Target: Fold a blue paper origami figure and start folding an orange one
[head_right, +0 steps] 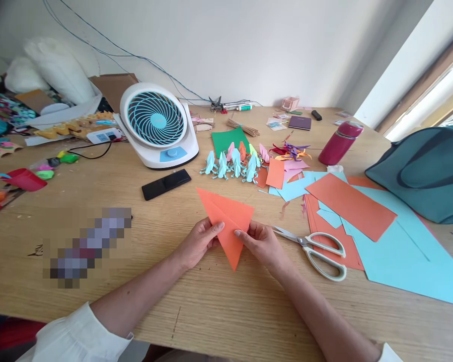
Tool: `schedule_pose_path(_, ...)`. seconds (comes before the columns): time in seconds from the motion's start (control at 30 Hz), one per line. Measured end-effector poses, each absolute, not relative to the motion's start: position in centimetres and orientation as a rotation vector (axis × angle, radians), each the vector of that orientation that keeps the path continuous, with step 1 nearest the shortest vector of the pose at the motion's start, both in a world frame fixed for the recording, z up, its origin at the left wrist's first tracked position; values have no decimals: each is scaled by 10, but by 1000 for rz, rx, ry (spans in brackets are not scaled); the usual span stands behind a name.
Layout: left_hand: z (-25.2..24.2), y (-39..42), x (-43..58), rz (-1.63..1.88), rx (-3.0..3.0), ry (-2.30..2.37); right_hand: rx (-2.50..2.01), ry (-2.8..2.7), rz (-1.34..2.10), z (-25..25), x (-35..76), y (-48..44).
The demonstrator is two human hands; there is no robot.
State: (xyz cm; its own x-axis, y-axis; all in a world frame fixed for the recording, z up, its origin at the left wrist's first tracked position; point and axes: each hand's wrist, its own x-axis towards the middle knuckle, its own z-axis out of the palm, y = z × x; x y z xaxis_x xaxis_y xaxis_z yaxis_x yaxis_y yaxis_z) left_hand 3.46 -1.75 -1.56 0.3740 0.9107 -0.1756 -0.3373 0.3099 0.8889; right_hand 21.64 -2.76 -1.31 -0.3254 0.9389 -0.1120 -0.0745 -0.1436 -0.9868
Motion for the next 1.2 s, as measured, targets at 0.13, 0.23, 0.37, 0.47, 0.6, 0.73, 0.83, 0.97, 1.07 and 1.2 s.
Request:
schedule_pose_path(0.13, -16, -14, 30, 974, 968, 872, -1085, -1287, 1584, -15, 219, -29)
schedule_pose_path(0.23, -19, -12, 29, 979, 1006, 911, -1074, -1301, 1594, -16, 220, -30)
schedule_pose_path(0.37, -22, -11, 28, 1006, 1029, 930, -1043, -1318, 1624, -16, 221, -31)
schedule_pose_path(0.47, -22, -9, 26, 1091, 1024, 956, -1038, -1370, 1638, -15, 221, -31)
schedule_pose_path(0.6, -21, -8, 25, 1103, 1035, 921, -1017, -1366, 1638, -14, 220, -32)
schedule_pose_path(0.73, -19, -14, 28, 1045, 978, 893, -1002, -1372, 1643, -14, 217, -34)
schedule_pose_path(0.83, -17, -18, 30, 1016, 953, 893, -993, -1369, 1650, -14, 214, -35)
schedule_pose_path(0.97, -15, -16, 27, 1021, 942, 941, -1021, -1390, 1629, -13, 213, -36)
schedule_pose_path(1.07, -14, -7, 21, 1077, 907, 974, -1045, -1396, 1615, -13, 214, -36)
schedule_pose_path(1.2, -13, 7, 7, 1148, 857, 1014, -1083, -1389, 1596, -15, 217, -36)
